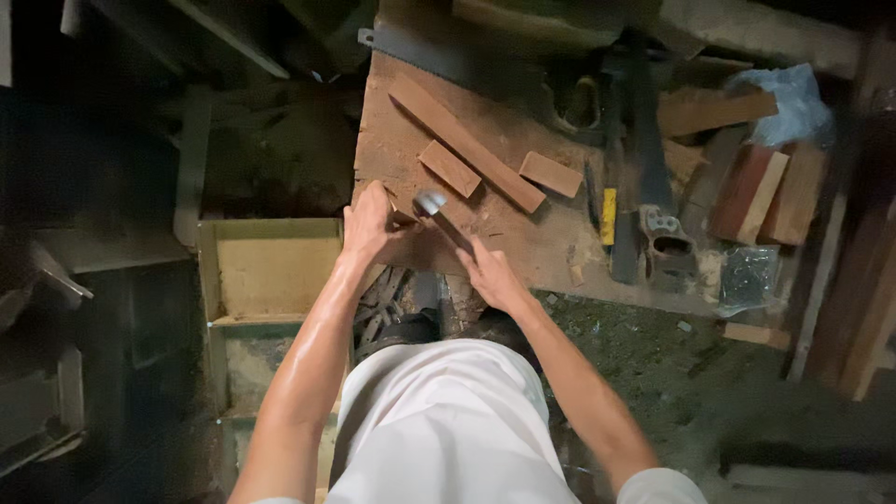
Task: The person hammers nails into small wooden blocks on a workbench. They repeatedly position the blocks, drive nails with a hammer, and adjust the pieces throughout the clip.
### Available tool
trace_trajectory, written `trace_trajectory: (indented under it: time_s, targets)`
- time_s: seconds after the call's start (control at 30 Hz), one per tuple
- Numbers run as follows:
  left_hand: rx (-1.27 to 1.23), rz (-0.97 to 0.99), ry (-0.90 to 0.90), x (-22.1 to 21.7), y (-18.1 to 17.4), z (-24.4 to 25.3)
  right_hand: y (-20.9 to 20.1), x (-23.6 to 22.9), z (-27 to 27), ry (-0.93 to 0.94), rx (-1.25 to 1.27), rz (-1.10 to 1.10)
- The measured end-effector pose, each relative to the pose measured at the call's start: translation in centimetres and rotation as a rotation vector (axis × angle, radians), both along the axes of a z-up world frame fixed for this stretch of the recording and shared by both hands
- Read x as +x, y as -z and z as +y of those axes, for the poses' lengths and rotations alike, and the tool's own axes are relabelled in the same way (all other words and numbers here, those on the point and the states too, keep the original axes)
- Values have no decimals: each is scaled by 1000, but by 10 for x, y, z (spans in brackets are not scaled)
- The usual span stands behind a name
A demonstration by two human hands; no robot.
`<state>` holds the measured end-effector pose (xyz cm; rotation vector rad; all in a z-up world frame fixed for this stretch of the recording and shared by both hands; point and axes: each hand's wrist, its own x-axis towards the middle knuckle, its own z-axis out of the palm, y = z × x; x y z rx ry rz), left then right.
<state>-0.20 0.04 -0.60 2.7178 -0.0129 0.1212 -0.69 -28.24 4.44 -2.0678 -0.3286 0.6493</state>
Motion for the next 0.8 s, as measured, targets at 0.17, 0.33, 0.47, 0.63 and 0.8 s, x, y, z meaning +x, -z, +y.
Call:
trace_trajectory:
  time_s: [0.17, 0.33, 0.47, 0.63, 0.8]
  targets:
    - [-22, 232, -75, -3, 3, 0, 15, -3, -6, 84, 79, -121]
    - [-50, 191, -61, 0, 4, 1, 14, -2, -4, 15, 52, -109]
    - [-35, 130, -32, -9, 29, 6, 13, -7, -6, 75, 7, 26]
    - [34, 131, -25, -8, 44, 11, 11, -7, -5, -11, 8, -106]
    - [-71, 254, -85, -11, 14, 0, 10, -11, -5, 45, -57, 2]
